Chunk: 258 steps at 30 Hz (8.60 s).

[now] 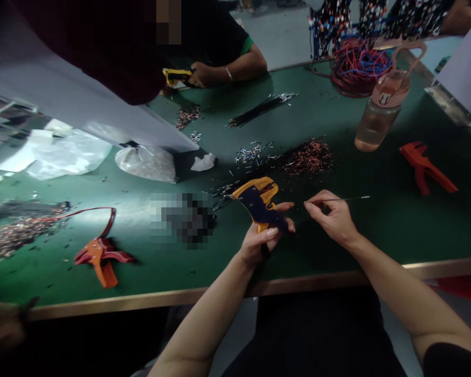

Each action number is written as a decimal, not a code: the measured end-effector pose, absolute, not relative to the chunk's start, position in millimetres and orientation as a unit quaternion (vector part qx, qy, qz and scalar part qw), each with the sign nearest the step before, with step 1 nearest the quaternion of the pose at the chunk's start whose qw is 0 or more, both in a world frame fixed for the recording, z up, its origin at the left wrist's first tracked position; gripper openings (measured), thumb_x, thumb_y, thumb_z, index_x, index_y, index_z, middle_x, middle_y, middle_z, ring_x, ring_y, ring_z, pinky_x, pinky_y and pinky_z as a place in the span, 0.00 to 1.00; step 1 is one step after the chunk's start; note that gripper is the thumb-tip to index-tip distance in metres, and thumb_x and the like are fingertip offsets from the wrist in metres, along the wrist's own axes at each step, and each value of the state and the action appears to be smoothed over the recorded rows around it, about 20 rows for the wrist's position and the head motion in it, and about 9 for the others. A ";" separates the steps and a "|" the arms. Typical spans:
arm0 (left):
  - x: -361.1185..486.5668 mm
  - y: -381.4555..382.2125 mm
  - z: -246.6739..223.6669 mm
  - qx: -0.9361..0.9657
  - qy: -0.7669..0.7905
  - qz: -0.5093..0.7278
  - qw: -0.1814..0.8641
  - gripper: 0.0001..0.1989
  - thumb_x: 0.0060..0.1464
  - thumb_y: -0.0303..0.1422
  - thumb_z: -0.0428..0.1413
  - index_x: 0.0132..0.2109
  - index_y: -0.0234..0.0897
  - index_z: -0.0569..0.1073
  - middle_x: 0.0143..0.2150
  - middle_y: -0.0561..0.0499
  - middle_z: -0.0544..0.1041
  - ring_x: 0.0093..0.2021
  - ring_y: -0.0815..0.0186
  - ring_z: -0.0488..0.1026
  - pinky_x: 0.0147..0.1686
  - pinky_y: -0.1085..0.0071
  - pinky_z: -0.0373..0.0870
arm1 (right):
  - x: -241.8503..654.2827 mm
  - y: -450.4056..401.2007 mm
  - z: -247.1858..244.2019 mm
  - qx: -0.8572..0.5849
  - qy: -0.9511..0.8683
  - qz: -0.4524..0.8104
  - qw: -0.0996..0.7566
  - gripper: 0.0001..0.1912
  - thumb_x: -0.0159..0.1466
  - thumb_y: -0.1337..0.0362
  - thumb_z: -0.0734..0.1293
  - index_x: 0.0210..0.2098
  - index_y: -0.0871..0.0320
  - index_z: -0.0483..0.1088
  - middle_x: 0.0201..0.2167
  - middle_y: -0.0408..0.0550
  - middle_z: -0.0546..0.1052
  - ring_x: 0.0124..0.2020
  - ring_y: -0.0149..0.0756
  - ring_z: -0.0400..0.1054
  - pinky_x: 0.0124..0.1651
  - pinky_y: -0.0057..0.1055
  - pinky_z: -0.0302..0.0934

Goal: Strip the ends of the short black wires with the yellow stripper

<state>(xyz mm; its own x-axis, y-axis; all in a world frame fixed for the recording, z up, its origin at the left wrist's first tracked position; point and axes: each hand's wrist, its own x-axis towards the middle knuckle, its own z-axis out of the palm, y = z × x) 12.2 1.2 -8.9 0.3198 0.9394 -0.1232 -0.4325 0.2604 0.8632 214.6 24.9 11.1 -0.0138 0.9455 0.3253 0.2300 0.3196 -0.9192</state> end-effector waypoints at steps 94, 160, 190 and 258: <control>18.6 -8.5 -6.8 0.446 0.376 0.310 0.751 0.23 0.43 0.49 0.70 0.29 0.33 0.72 0.18 0.55 0.70 0.19 0.71 0.65 0.23 0.71 0.64 | 209.6 23.4 7.3 -0.426 -0.474 0.559 0.531 0.18 0.59 0.48 0.74 0.26 0.56 0.73 0.21 0.39 0.70 0.24 0.29 0.62 0.30 0.29 0.59; 32.5 -2.2 8.6 0.430 0.427 0.464 0.646 0.17 0.38 0.39 0.72 0.32 0.37 0.75 0.27 0.53 0.74 0.27 0.67 0.70 0.32 0.69 0.72 | 195.5 0.2 15.5 -0.427 -0.753 0.057 0.498 0.09 0.64 0.66 0.71 0.28 0.50 0.75 0.23 0.39 0.78 0.24 0.32 0.70 0.36 0.37 0.56; 20.8 -1.5 -5.6 0.356 0.339 0.488 0.721 0.25 0.41 0.40 0.72 0.48 0.36 0.80 0.56 0.41 0.78 0.32 0.69 0.74 0.39 0.67 0.71 | 200.3 14.6 7.8 -0.504 -0.610 0.324 0.518 0.11 0.62 0.58 0.71 0.26 0.55 0.75 0.23 0.43 0.75 0.25 0.33 0.67 0.28 0.30 0.62; 16.2 -2.9 -8.5 0.355 0.251 0.450 0.780 0.22 0.41 0.40 0.71 0.43 0.36 0.79 0.49 0.41 0.81 0.32 0.65 0.76 0.37 0.65 0.72 | 213.7 26.2 9.1 -0.530 -0.492 0.428 0.543 0.20 0.57 0.47 0.74 0.23 0.56 0.71 0.19 0.39 0.68 0.20 0.27 0.56 0.23 0.27 0.51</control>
<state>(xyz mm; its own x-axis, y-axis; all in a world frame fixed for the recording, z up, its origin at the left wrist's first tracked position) 16.2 -2.9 -8.5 0.4689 0.8804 -0.0712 -0.5244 0.3424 0.7796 213.7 26.2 9.1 0.1508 0.9853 0.0798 0.0569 0.0720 -0.9958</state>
